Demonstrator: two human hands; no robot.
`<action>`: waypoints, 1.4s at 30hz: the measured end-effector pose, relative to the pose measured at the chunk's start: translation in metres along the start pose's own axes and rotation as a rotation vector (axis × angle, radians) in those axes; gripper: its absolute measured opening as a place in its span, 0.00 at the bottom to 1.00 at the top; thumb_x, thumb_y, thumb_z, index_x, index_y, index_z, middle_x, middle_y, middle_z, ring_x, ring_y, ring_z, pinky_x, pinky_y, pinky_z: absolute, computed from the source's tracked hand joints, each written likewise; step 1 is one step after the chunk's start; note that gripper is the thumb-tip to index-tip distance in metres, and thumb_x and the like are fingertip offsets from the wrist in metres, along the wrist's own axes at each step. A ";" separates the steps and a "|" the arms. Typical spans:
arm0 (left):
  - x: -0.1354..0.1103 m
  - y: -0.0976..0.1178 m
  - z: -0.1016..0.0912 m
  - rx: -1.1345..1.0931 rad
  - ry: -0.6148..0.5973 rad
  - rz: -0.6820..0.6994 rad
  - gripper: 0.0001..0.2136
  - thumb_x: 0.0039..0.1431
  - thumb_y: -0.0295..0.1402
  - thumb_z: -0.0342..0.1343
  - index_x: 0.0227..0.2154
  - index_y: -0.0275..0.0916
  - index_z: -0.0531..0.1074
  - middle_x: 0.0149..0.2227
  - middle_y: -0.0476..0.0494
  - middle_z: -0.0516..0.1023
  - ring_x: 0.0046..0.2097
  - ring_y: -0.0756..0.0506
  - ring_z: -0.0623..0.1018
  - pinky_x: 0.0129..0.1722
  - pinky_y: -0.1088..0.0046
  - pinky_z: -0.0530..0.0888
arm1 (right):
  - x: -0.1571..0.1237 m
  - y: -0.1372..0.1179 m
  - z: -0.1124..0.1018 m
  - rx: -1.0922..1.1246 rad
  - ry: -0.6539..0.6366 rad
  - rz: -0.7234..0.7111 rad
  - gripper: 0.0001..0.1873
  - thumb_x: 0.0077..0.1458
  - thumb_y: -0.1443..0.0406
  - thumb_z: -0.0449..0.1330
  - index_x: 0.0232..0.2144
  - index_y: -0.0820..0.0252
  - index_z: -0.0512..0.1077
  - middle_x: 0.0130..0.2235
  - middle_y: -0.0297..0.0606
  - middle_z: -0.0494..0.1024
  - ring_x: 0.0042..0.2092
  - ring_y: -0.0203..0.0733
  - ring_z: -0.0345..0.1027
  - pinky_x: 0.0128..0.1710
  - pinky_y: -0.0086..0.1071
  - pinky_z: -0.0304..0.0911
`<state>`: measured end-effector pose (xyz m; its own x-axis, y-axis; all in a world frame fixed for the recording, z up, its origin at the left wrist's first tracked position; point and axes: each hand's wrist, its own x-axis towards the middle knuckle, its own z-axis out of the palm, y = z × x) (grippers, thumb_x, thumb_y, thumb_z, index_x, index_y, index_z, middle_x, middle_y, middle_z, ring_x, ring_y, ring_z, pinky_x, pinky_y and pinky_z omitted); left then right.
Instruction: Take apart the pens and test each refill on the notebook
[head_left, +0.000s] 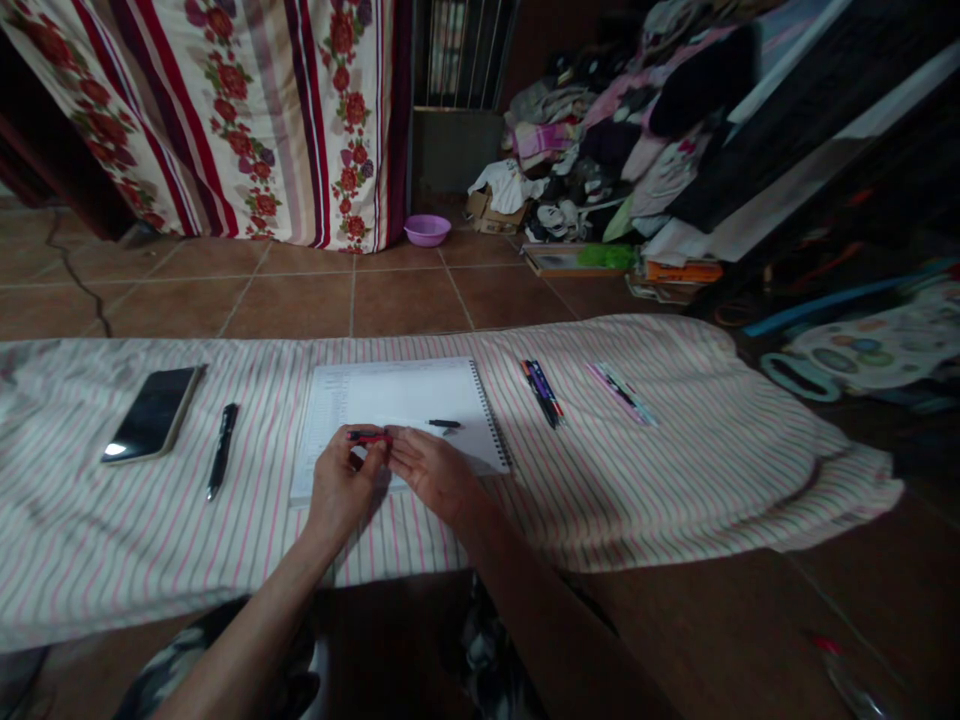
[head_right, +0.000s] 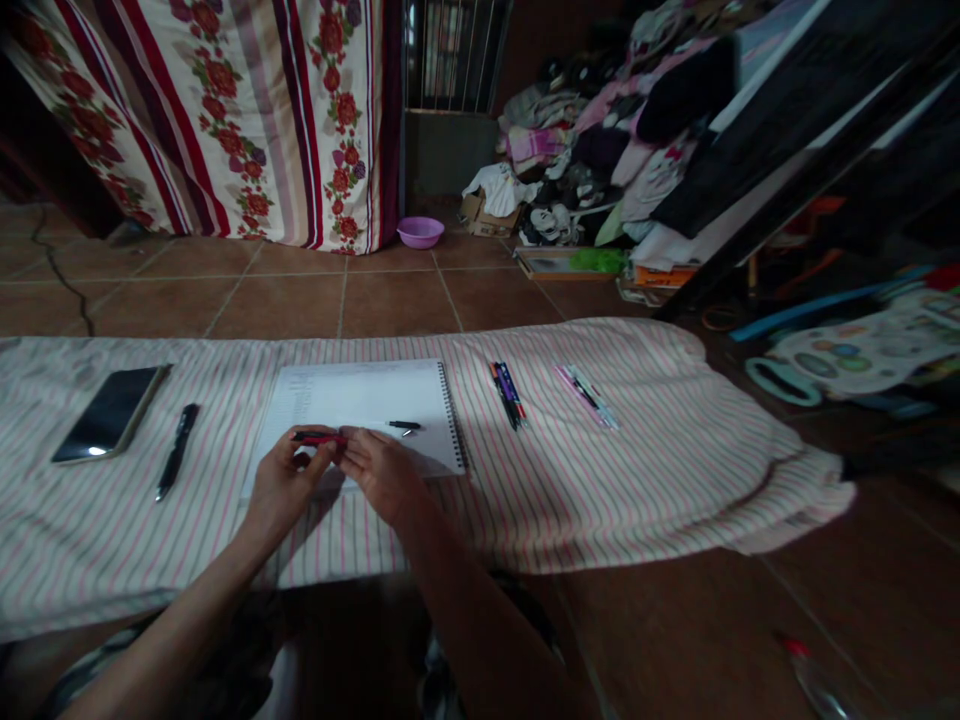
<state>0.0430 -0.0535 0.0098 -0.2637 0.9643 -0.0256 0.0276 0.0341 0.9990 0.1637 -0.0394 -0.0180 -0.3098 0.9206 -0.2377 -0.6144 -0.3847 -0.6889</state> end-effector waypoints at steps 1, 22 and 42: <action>0.000 0.001 0.000 -0.019 0.001 -0.017 0.07 0.41 0.21 0.62 0.24 0.37 0.76 0.28 0.48 0.76 0.28 0.52 0.71 0.26 0.82 0.64 | 0.000 0.001 0.000 -0.002 -0.016 0.002 0.10 0.48 0.62 0.59 0.32 0.63 0.72 0.38 0.44 0.77 0.45 0.43 0.71 0.51 0.38 0.62; 0.003 0.000 -0.003 -0.212 -0.019 -0.223 0.11 0.37 0.32 0.64 0.25 0.32 0.74 0.21 0.47 0.74 0.22 0.53 0.69 0.21 0.79 0.64 | -0.002 0.000 0.010 -0.277 0.147 -0.149 0.09 0.38 0.64 0.65 0.27 0.61 0.75 0.28 0.34 0.79 0.32 0.36 0.73 0.42 0.34 0.68; 0.004 -0.005 -0.006 0.140 -0.094 0.051 0.11 0.46 0.38 0.58 0.31 0.35 0.72 0.28 0.45 0.76 0.29 0.47 0.74 0.26 0.74 0.70 | 0.005 0.003 0.004 -0.054 0.152 -0.057 0.08 0.42 0.64 0.64 0.26 0.63 0.70 0.30 0.36 0.75 0.35 0.37 0.71 0.45 0.37 0.64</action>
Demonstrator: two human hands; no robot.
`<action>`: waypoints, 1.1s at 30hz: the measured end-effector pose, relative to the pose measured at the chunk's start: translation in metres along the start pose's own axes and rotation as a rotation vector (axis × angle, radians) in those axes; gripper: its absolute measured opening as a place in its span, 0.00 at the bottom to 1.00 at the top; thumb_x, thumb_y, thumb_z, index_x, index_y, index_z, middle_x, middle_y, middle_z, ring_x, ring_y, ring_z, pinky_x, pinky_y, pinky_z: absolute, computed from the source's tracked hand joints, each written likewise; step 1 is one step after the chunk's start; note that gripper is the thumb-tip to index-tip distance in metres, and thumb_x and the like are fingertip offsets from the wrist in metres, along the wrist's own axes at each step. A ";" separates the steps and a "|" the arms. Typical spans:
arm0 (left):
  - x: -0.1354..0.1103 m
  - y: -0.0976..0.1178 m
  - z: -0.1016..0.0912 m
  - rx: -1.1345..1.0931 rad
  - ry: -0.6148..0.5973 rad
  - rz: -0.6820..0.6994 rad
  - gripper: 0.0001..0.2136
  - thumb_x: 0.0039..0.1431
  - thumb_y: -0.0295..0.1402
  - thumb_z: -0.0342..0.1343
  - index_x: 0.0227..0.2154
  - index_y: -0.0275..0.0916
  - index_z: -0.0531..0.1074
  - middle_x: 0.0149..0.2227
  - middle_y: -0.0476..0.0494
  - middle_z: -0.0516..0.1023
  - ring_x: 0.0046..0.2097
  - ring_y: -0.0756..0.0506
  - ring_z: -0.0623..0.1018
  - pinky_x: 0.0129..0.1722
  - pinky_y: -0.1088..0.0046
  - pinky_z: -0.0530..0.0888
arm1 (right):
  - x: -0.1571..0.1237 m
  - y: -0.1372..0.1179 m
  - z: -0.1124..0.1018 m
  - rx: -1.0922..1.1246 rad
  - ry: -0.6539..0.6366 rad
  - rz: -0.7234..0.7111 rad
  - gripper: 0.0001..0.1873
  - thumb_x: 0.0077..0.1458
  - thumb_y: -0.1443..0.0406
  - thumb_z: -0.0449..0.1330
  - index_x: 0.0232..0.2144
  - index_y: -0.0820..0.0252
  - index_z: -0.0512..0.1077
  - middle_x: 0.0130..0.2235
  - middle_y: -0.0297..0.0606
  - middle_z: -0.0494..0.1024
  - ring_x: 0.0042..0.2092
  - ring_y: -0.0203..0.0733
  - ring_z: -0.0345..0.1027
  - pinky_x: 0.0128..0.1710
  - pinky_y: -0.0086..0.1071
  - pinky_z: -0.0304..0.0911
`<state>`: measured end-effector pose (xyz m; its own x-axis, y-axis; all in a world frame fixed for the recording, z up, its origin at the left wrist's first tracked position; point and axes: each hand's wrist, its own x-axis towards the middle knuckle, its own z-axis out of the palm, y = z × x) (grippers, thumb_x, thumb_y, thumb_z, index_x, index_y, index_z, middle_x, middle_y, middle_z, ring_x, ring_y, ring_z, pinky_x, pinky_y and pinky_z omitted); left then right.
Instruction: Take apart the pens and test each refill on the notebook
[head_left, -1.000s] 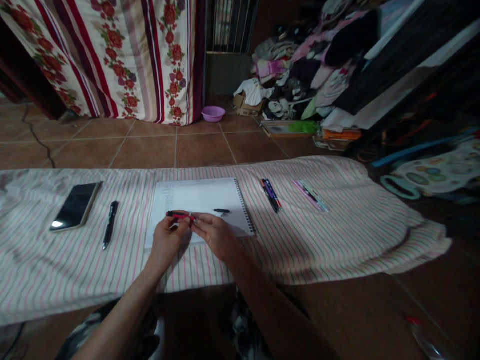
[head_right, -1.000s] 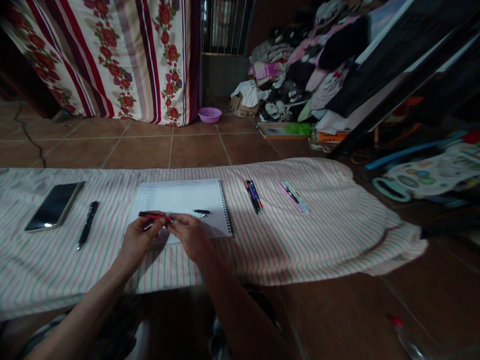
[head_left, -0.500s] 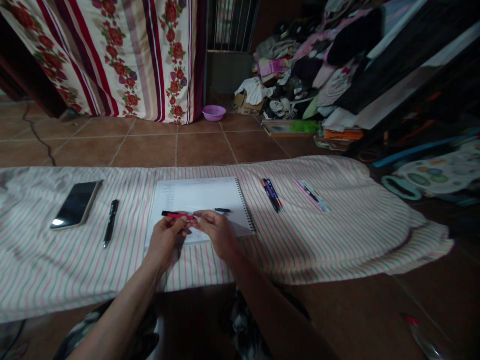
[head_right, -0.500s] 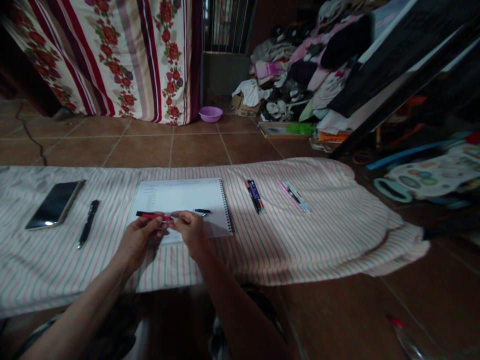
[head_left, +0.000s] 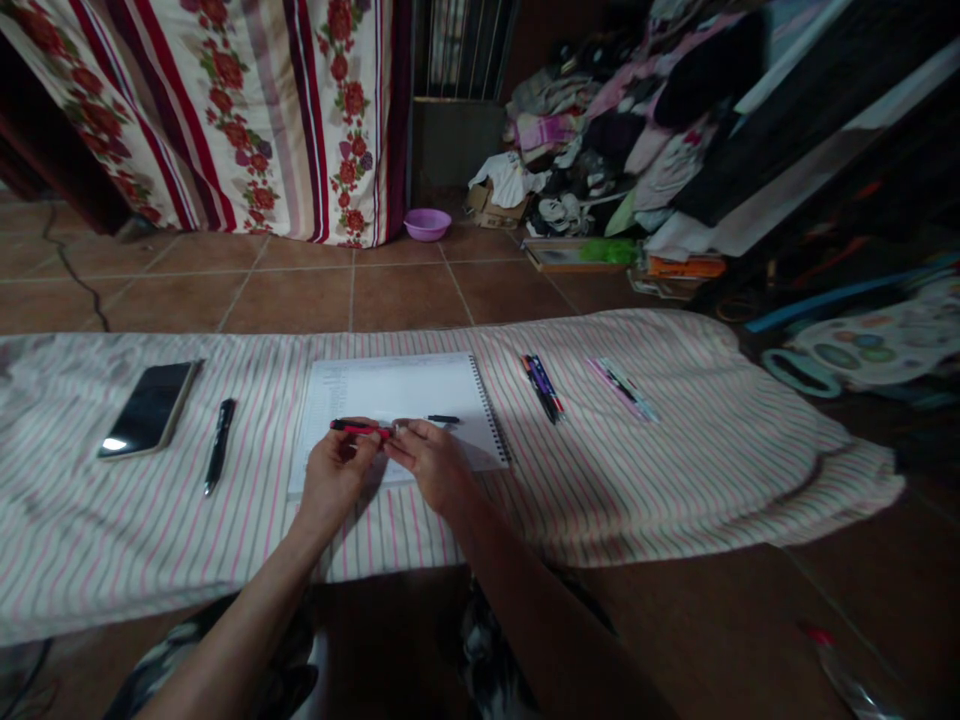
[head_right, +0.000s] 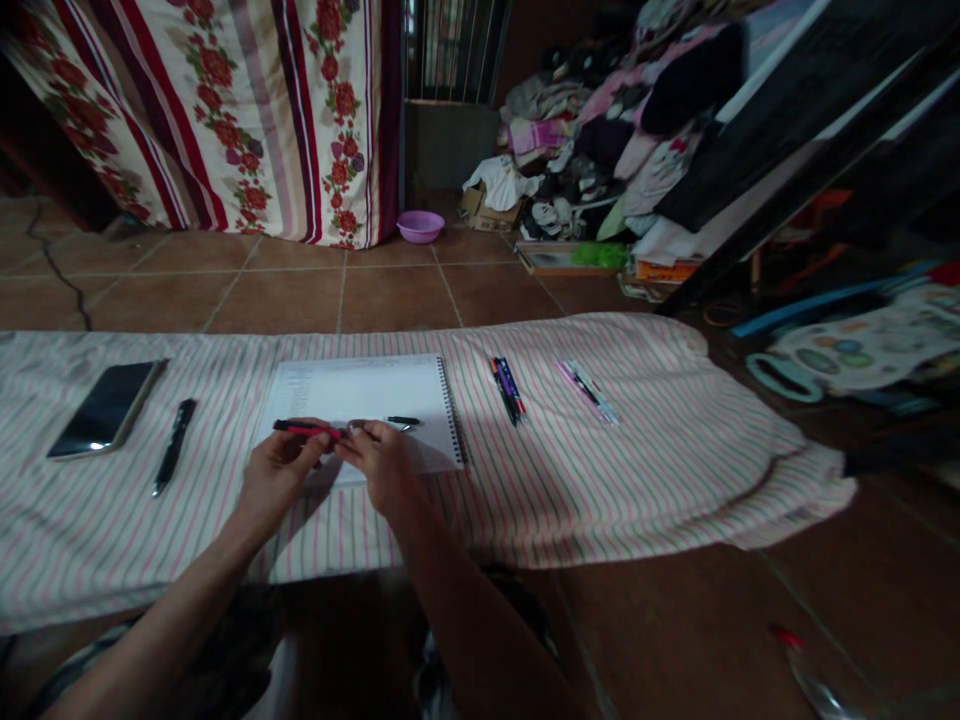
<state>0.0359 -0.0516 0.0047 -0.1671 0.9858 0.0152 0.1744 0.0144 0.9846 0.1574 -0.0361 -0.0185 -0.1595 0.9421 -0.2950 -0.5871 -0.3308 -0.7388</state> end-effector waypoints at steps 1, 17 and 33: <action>0.000 0.001 -0.001 0.082 -0.014 0.061 0.10 0.49 0.38 0.57 0.31 0.36 0.72 0.30 0.44 0.76 0.30 0.47 0.74 0.28 0.73 0.71 | 0.000 0.000 0.000 0.015 -0.015 -0.002 0.07 0.42 0.64 0.63 0.26 0.62 0.70 0.30 0.35 0.75 0.35 0.36 0.71 0.45 0.36 0.64; 0.003 -0.001 -0.005 0.386 -0.100 0.398 0.08 0.57 0.34 0.49 0.34 0.37 0.71 0.34 0.45 0.75 0.33 0.49 0.74 0.35 0.71 0.72 | 0.003 0.000 0.005 0.126 -0.005 0.000 0.07 0.43 0.65 0.63 0.25 0.63 0.69 0.26 0.33 0.75 0.31 0.35 0.71 0.44 0.35 0.66; 0.007 -0.010 -0.009 0.457 -0.093 0.277 0.11 0.54 0.38 0.50 0.33 0.37 0.71 0.29 0.44 0.76 0.30 0.47 0.76 0.33 0.69 0.73 | 0.006 0.006 0.000 0.125 -0.075 0.053 0.05 0.50 0.66 0.59 0.27 0.63 0.67 0.29 0.39 0.77 0.39 0.41 0.73 0.50 0.42 0.62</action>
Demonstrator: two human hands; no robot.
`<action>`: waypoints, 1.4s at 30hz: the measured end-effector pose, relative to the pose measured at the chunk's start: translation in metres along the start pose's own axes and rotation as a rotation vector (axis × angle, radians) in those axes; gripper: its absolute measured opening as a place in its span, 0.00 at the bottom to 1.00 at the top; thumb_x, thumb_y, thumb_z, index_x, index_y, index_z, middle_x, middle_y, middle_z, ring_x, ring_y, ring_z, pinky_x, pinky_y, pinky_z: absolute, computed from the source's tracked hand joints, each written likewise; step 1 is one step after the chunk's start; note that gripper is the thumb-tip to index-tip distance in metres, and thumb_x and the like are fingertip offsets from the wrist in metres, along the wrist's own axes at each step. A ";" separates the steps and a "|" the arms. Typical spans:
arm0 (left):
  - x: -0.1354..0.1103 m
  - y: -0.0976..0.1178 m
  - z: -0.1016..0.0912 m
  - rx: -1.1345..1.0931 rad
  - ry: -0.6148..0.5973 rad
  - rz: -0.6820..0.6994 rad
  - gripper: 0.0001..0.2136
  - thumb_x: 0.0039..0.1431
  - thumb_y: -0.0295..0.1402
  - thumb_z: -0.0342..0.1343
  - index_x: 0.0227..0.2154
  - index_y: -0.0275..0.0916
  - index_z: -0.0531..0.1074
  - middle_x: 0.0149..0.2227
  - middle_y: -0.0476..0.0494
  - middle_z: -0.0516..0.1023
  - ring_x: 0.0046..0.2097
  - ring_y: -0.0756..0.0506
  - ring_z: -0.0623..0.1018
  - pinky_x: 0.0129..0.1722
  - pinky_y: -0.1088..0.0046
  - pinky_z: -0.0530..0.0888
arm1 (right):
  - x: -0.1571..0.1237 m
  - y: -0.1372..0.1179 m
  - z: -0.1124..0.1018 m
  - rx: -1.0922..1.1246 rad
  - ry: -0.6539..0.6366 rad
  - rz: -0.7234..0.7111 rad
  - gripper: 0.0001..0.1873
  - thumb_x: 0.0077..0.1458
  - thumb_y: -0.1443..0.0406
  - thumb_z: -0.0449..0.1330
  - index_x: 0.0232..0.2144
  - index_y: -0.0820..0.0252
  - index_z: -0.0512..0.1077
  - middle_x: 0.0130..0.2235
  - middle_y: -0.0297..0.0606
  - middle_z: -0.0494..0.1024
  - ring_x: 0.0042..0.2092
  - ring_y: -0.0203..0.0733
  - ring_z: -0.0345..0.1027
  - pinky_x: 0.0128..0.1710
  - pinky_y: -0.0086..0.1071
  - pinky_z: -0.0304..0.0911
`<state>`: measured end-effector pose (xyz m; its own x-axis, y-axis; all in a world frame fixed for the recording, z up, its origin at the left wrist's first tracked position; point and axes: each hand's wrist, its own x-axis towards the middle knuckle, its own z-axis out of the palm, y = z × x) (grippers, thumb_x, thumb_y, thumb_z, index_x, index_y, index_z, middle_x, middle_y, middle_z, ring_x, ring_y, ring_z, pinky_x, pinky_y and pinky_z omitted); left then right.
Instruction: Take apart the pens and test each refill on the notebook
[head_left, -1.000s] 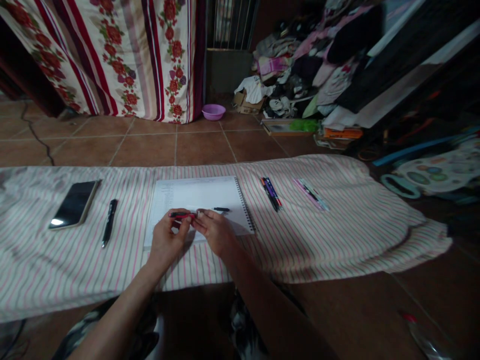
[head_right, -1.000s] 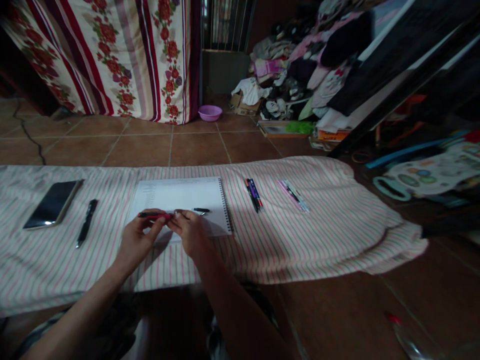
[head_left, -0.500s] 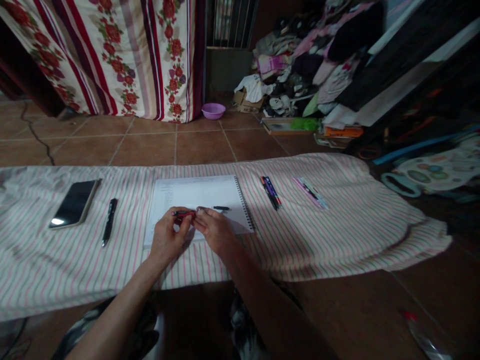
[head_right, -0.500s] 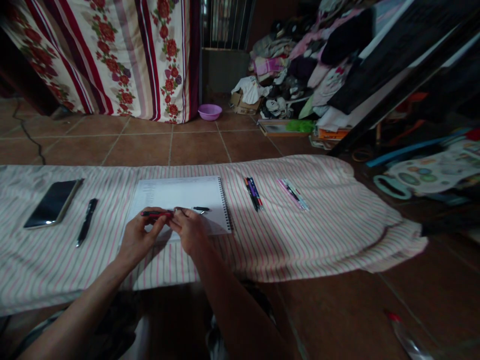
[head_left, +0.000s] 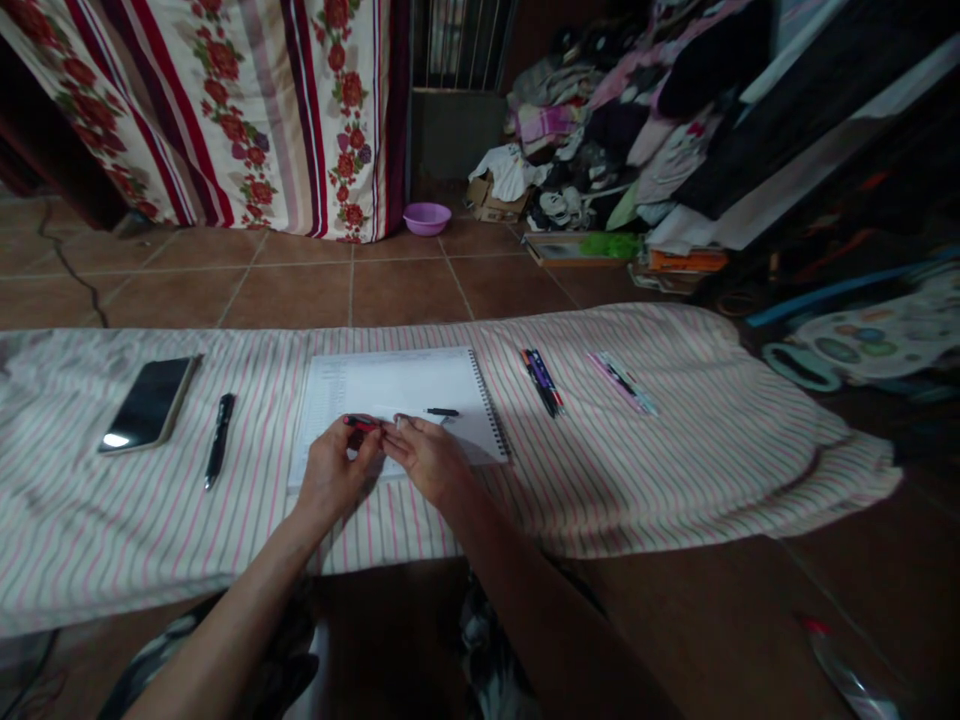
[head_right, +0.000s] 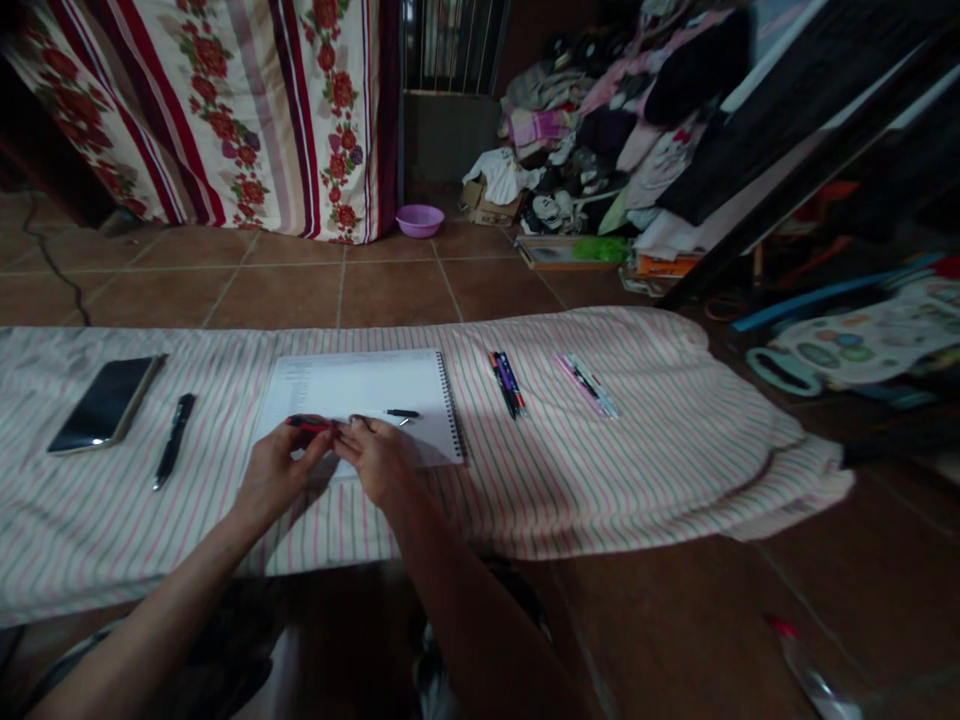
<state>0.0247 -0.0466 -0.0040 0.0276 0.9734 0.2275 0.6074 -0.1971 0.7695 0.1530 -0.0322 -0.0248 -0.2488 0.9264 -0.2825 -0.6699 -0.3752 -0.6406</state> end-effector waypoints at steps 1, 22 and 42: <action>0.000 0.001 -0.001 -0.021 0.005 -0.015 0.11 0.54 0.39 0.50 0.33 0.37 0.71 0.30 0.44 0.77 0.31 0.46 0.76 0.34 0.69 0.73 | 0.000 0.000 0.000 0.005 -0.001 -0.004 0.06 0.49 0.66 0.59 0.26 0.63 0.67 0.29 0.39 0.77 0.39 0.41 0.73 0.50 0.42 0.61; -0.002 -0.003 -0.004 -0.080 0.004 -0.118 0.14 0.52 0.42 0.53 0.32 0.35 0.72 0.29 0.42 0.77 0.29 0.45 0.76 0.32 0.68 0.72 | -0.003 0.001 0.004 0.006 -0.010 -0.015 0.10 0.44 0.63 0.64 0.25 0.63 0.68 0.28 0.37 0.77 0.36 0.39 0.73 0.48 0.39 0.63; 0.008 0.004 -0.024 -0.815 0.013 -0.496 0.13 0.42 0.38 0.63 0.24 0.33 0.70 0.20 0.47 0.74 0.23 0.52 0.71 0.26 0.75 0.69 | -0.009 -0.001 0.014 -0.217 0.109 -0.066 0.10 0.43 0.62 0.64 0.28 0.61 0.69 0.26 0.32 0.76 0.28 0.33 0.72 0.31 0.30 0.67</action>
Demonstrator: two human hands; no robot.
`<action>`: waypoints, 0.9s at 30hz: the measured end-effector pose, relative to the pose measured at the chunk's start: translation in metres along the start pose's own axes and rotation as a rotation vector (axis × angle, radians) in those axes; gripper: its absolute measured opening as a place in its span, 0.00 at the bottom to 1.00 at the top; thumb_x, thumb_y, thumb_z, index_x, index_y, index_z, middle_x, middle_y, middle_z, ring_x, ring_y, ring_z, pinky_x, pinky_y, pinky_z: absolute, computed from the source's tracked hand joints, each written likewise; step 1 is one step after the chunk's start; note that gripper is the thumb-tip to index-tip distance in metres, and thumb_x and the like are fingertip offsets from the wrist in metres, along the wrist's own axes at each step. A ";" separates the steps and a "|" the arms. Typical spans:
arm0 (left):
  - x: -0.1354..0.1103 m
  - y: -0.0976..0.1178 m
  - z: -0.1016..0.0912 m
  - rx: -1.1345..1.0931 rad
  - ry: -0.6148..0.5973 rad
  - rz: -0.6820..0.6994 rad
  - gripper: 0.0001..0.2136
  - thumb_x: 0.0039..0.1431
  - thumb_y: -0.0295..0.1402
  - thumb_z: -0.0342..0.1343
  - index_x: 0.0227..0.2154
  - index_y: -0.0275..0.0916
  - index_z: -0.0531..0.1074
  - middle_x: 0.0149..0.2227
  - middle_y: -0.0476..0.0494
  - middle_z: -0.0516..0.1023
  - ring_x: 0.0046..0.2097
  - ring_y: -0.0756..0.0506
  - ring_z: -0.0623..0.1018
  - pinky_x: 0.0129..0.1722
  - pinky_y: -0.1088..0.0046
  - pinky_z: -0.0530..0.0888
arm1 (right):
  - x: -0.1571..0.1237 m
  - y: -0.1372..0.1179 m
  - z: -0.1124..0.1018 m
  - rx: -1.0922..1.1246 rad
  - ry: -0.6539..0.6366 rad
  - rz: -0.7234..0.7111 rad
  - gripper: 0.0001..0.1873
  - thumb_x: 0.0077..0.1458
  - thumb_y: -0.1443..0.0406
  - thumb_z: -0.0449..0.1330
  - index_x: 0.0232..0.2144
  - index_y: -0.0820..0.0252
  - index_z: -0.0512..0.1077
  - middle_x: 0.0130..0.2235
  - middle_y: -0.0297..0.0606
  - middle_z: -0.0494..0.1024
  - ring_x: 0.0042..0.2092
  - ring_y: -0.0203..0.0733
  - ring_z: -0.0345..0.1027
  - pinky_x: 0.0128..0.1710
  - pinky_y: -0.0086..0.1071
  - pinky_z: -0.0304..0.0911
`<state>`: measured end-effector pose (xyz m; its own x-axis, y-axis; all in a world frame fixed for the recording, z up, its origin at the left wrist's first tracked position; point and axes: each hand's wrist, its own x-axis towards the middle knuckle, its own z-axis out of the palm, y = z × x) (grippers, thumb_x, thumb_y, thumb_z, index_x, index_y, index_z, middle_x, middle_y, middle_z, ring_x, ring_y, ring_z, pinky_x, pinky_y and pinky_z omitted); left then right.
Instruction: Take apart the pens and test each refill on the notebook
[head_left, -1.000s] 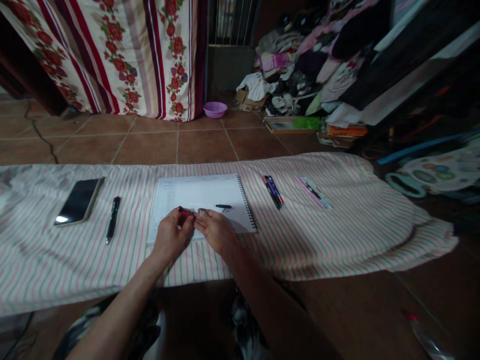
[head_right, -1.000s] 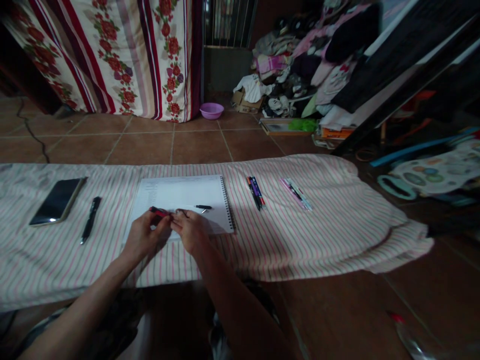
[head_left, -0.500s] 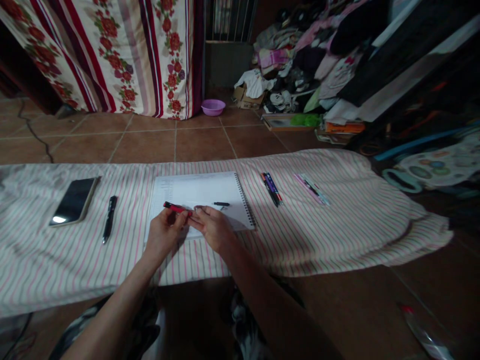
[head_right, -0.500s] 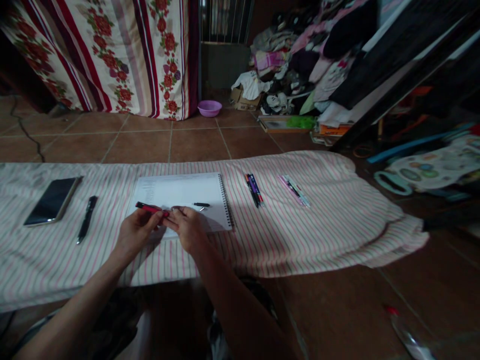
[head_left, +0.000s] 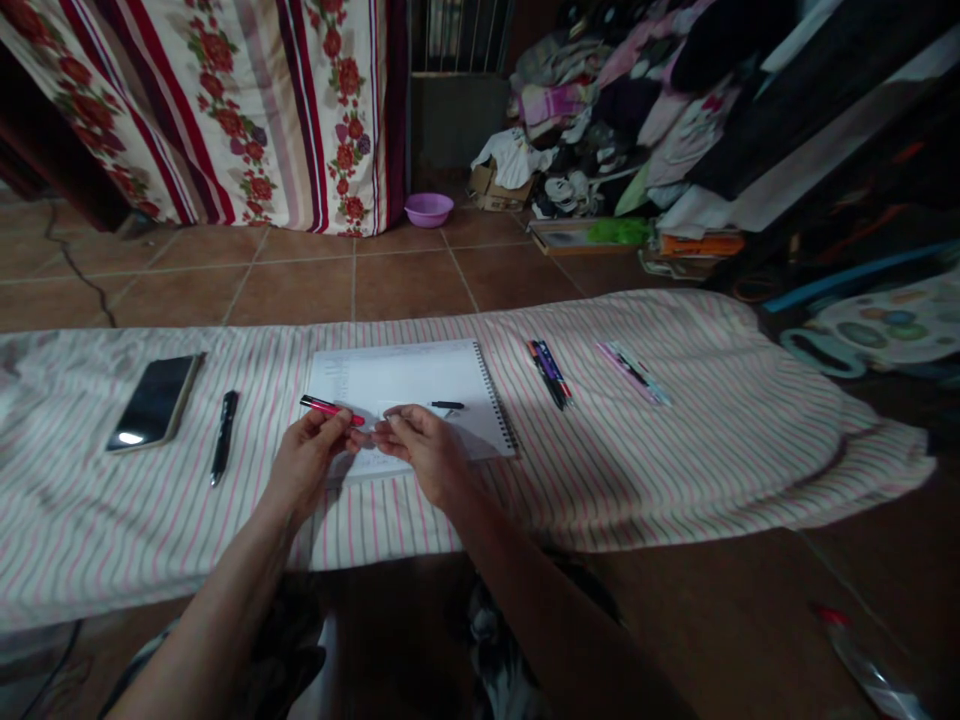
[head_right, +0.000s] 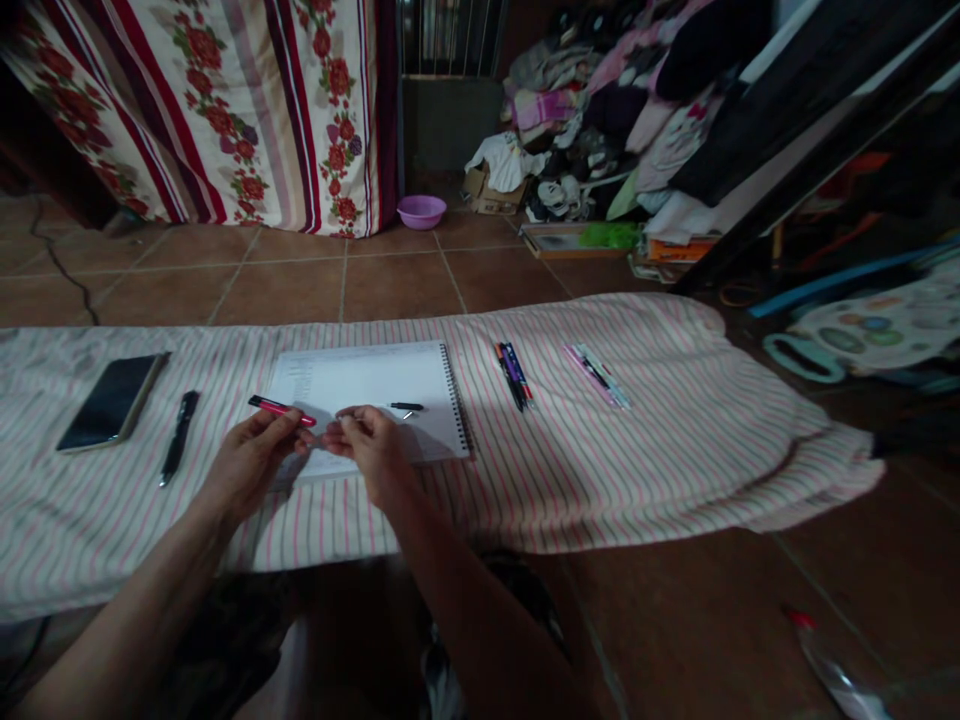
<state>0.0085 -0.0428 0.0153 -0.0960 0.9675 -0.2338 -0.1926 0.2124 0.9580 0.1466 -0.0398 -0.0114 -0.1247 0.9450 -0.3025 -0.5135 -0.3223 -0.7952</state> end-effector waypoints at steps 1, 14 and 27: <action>0.000 0.002 -0.001 -0.023 0.002 -0.010 0.12 0.41 0.37 0.63 0.22 0.33 0.70 0.20 0.47 0.74 0.22 0.52 0.71 0.25 0.76 0.69 | 0.000 0.000 0.001 -0.017 -0.001 -0.004 0.10 0.43 0.62 0.64 0.28 0.61 0.70 0.26 0.32 0.76 0.27 0.33 0.71 0.30 0.28 0.66; 0.007 0.027 -0.028 -0.384 0.101 -0.175 0.08 0.49 0.24 0.52 0.18 0.35 0.70 0.21 0.47 0.70 0.21 0.56 0.67 0.15 0.87 0.64 | -0.001 0.000 0.010 0.046 -0.056 -0.023 0.08 0.45 0.63 0.62 0.28 0.62 0.72 0.26 0.32 0.75 0.27 0.31 0.70 0.32 0.29 0.65; 0.005 0.031 -0.034 -0.520 -0.060 -0.067 0.04 0.46 0.22 0.51 0.23 0.34 0.71 0.21 0.47 0.67 0.20 0.57 0.63 0.15 0.87 0.64 | -0.004 -0.004 0.015 0.006 -0.068 0.003 0.06 0.45 0.65 0.62 0.25 0.62 0.69 0.25 0.32 0.74 0.27 0.33 0.70 0.26 0.27 0.63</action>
<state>-0.0315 -0.0362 0.0377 -0.0138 0.9635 -0.2674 -0.6569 0.1929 0.7289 0.1368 -0.0417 0.0006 -0.1836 0.9457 -0.2682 -0.5181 -0.3249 -0.7912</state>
